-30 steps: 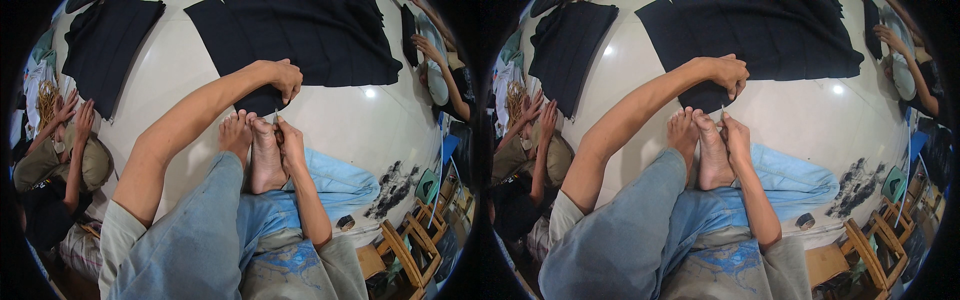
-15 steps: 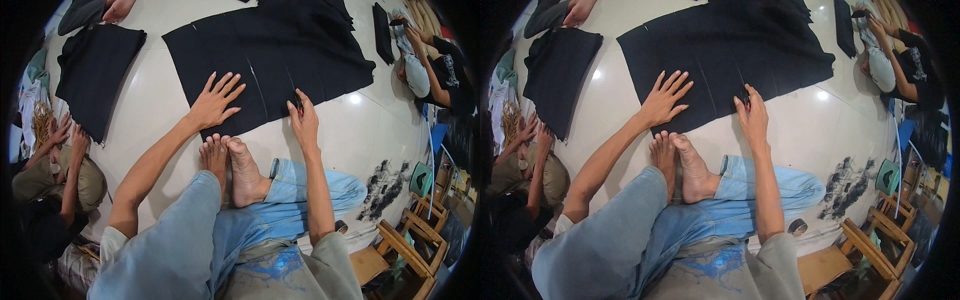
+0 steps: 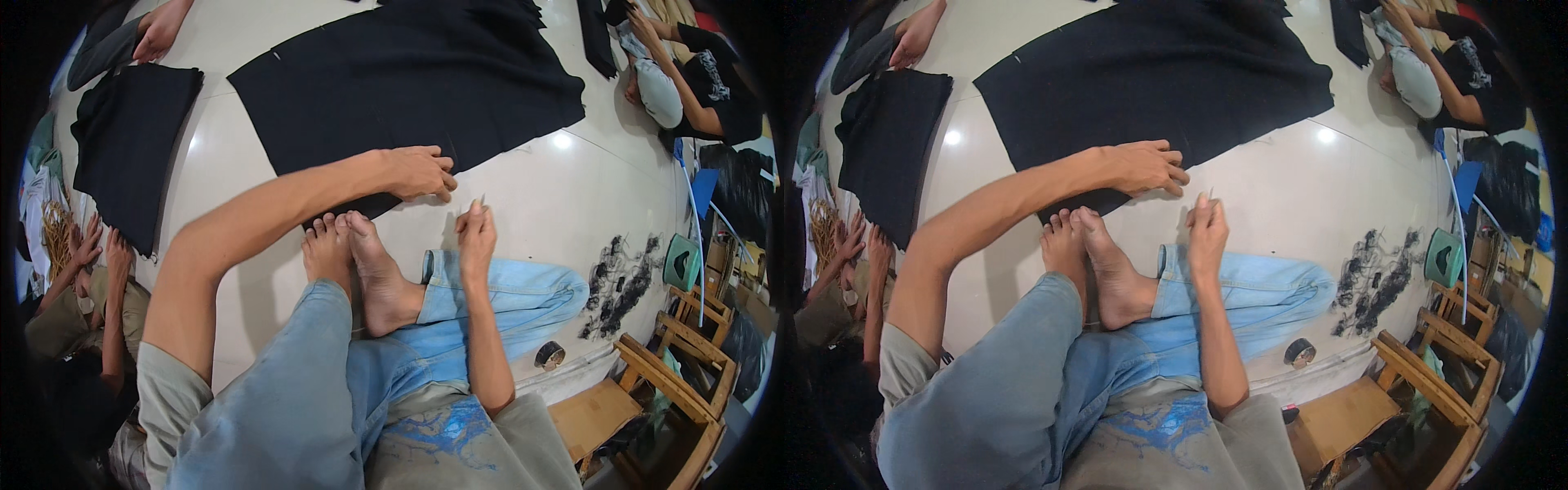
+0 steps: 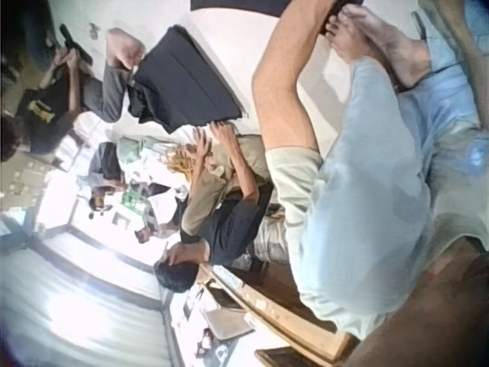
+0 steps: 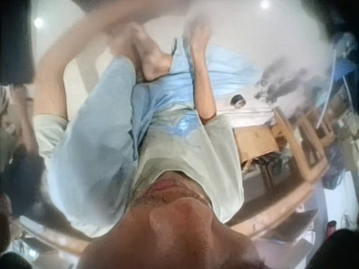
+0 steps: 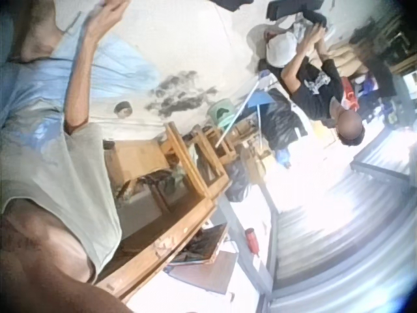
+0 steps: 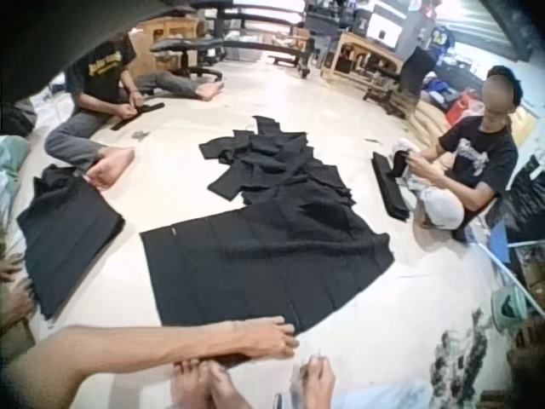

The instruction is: The person sits on the floor and uses a red utility knife to cut a large piece of black fabric into smaller rectangular pieces. They fold the fabric, make precise cuts along the edges, and place the cut pieces into a growing pile on the floor.

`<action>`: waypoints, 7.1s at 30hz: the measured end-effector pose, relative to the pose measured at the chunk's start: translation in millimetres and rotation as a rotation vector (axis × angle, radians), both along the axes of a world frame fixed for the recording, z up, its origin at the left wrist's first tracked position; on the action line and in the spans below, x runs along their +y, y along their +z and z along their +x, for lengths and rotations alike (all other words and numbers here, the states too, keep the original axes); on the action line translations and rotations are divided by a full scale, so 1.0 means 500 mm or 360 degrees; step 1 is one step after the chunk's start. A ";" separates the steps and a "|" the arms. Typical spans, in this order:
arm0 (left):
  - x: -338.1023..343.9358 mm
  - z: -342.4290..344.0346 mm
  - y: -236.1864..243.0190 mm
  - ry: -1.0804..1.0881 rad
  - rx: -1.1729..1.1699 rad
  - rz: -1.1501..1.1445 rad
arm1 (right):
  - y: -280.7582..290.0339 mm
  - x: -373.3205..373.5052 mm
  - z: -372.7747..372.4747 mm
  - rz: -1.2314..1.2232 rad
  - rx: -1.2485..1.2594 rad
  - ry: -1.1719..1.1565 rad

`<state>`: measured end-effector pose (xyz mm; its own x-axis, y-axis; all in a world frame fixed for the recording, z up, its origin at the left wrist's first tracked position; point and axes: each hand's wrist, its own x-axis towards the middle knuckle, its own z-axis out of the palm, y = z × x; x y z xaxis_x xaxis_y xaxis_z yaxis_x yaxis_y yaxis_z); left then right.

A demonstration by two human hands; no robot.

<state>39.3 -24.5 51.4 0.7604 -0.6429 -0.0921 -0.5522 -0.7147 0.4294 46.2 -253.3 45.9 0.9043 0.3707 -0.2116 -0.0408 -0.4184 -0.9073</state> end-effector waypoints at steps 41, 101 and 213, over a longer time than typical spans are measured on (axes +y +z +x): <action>0.063 0.061 -0.044 0.0469 0.0943 -0.0785 | -0.017 0.079 -0.021 0.0192 0.1238 0.0122; 0.019 0.291 -0.018 0.0342 0.0634 -0.0529 | -0.003 0.020 0.212 0.0163 0.1437 0.0147; -0.082 0.264 -0.059 0.0222 0.0451 -0.0712 | -0.019 -0.058 0.134 0.0308 0.1280 -0.0038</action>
<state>171.1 -65.6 22.1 0.8264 -0.5611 -0.0465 -0.2838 -0.4865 0.8263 113.4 -282.2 36.6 0.5119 0.4498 -0.7319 -0.7153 -0.2487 -0.6531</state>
